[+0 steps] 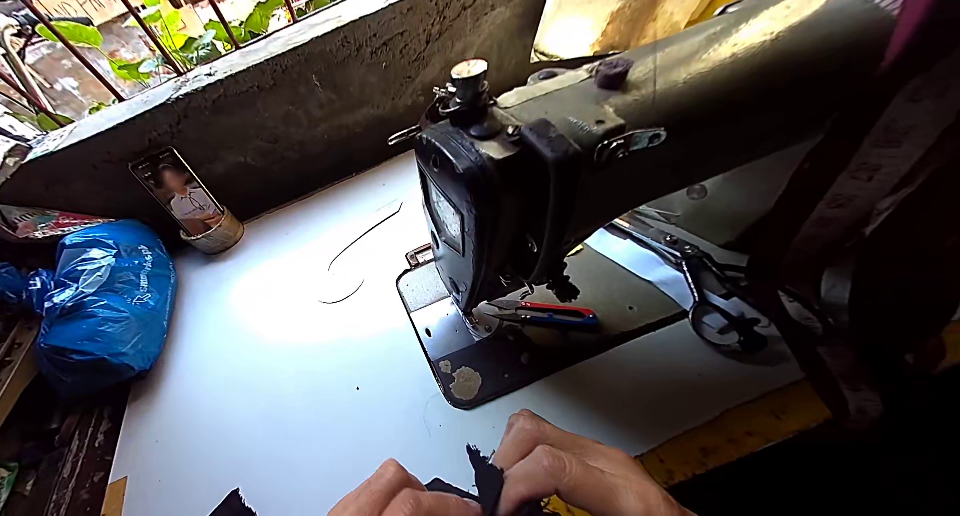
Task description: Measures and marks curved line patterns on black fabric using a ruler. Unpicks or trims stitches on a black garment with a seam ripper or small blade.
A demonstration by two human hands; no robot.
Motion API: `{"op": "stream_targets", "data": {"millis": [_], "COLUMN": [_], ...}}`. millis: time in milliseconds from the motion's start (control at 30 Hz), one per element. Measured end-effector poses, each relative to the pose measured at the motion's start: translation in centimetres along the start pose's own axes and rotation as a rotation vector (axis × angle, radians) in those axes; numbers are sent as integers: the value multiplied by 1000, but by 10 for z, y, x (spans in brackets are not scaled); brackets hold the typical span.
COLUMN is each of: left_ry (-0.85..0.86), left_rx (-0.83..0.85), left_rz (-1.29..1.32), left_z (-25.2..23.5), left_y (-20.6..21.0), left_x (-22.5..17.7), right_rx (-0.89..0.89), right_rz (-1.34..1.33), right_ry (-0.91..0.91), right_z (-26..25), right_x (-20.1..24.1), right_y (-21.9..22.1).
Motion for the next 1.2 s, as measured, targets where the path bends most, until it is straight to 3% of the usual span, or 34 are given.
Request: {"op": "stream_targets", "data": {"millis": [200,467,733,967,1200], "left_ry": [-10,-95,-86,-112,-213], "left_rx": [89,356,260,188,112], "left_rz": [295,99,124,-98,149], "left_z": [-3,-15,-19,-14,-4], "left_y": [-9,-14,-18,-20,-32], "left_x": [32,23,26,11,25], "right_rx": [-33,-5,-42,-101,-84], "right_rz": [-240,-316,-334,-302,-145], "right_ry": [181,246,301,252,178], "right_z": [-4,-4,0,-7,-6], "right_x": [-14,-10,-11,-11,-5], "right_y": [18,22,24,28,31]}}
Point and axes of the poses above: each hand's wrist, its own z-axis away from the middle knuckle, its own y-axis out of the palm, x = y × z, the point moved 3 cm from there along -z, towards the middle knuckle, and after that the axes turned 12 degrees about z, right-handed, at the moved point
